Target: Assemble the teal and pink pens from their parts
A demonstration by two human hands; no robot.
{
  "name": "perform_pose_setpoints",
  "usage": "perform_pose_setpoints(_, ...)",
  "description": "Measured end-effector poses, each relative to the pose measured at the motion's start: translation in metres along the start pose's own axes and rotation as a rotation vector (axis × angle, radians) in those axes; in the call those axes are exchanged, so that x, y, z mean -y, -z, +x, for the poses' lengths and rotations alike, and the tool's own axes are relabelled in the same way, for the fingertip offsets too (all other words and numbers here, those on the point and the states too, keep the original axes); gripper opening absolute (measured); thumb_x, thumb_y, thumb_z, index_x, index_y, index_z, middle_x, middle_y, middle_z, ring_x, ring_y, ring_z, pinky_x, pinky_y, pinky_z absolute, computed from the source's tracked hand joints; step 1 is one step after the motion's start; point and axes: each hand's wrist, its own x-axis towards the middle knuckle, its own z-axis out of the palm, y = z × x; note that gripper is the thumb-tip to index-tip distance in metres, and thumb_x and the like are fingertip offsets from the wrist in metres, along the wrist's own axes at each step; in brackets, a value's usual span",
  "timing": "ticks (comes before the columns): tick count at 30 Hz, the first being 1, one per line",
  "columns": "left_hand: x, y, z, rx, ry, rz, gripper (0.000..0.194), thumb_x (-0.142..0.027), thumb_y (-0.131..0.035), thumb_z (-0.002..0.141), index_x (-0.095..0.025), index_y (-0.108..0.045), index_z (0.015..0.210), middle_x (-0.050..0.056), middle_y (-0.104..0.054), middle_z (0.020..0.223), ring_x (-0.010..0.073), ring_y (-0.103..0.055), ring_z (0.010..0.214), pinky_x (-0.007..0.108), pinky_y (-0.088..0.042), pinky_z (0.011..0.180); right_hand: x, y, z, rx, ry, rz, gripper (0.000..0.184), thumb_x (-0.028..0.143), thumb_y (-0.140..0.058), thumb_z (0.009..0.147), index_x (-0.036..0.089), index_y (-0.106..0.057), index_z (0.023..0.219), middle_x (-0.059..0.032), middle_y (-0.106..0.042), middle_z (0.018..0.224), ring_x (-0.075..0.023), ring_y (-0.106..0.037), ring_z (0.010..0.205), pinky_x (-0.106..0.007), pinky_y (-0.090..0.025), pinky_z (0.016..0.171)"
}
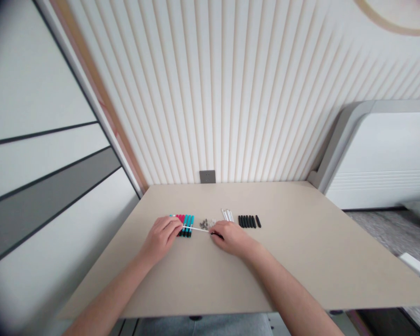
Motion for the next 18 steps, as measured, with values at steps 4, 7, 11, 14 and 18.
perform_pose_setpoints(4,0.003,0.0,-0.002,-0.049,0.068,-0.048,0.012,-0.023,-0.048,0.096,-0.019,-0.06,0.095,0.005,-0.064,0.092,0.0199,-0.058,0.091,0.036,-0.045,0.084,-0.003,0.0,-0.002,0.008,-0.007,0.025,0.02,0.019,-0.049,0.09,0.021,-0.066,0.101,-0.0044,-0.066,0.092,-0.0169,-0.06,0.086,-0.026,-0.044,0.079)
perform_pose_setpoints(7,0.001,-0.002,-0.002,-0.063,0.089,-0.089,0.011,-0.022,-0.05,0.095,-0.019,-0.06,0.095,0.005,-0.064,0.091,0.0203,-0.058,0.092,0.036,-0.045,0.084,-0.004,-0.004,-0.002,0.017,-0.003,0.046,0.02,0.022,-0.051,0.091,0.022,-0.066,0.105,-0.0052,-0.065,0.095,-0.0172,-0.06,0.088,-0.026,-0.045,0.081)
perform_pose_setpoints(11,-0.007,-0.004,0.0,-0.06,0.087,-0.149,0.01,-0.022,-0.05,0.095,-0.019,-0.06,0.093,0.005,-0.063,0.091,0.0193,-0.058,0.091,0.035,-0.045,0.084,0.0,-0.008,0.0,-0.035,-0.018,0.101,0.027,0.031,-0.054,0.092,0.021,-0.064,0.114,-0.0064,-0.064,0.096,-0.0179,-0.059,0.088,-0.028,-0.045,0.081)
perform_pose_setpoints(14,-0.018,-0.006,0.004,-0.043,0.082,-0.209,0.012,-0.022,-0.049,0.096,-0.019,-0.059,0.091,0.005,-0.063,0.091,0.0179,-0.058,0.09,0.035,-0.045,0.086,0.004,-0.012,0.004,-0.123,-0.073,0.233,0.028,0.035,-0.048,0.095,0.02,-0.065,0.111,-0.0059,-0.065,0.093,-0.0161,-0.058,0.079,-0.028,-0.046,0.075)
perform_pose_setpoints(18,-0.039,-0.011,0.015,0.023,0.096,-0.259,0.014,-0.022,-0.048,0.096,-0.019,-0.06,0.09,0.004,-0.063,0.09,0.0179,-0.058,0.091,0.033,-0.045,0.084,0.006,-0.017,0.009,-0.322,-0.186,0.467,0.035,0.042,-0.042,0.097,0.019,-0.065,0.112,-0.0065,-0.068,0.093,-0.017,-0.059,0.079,-0.029,-0.047,0.073)
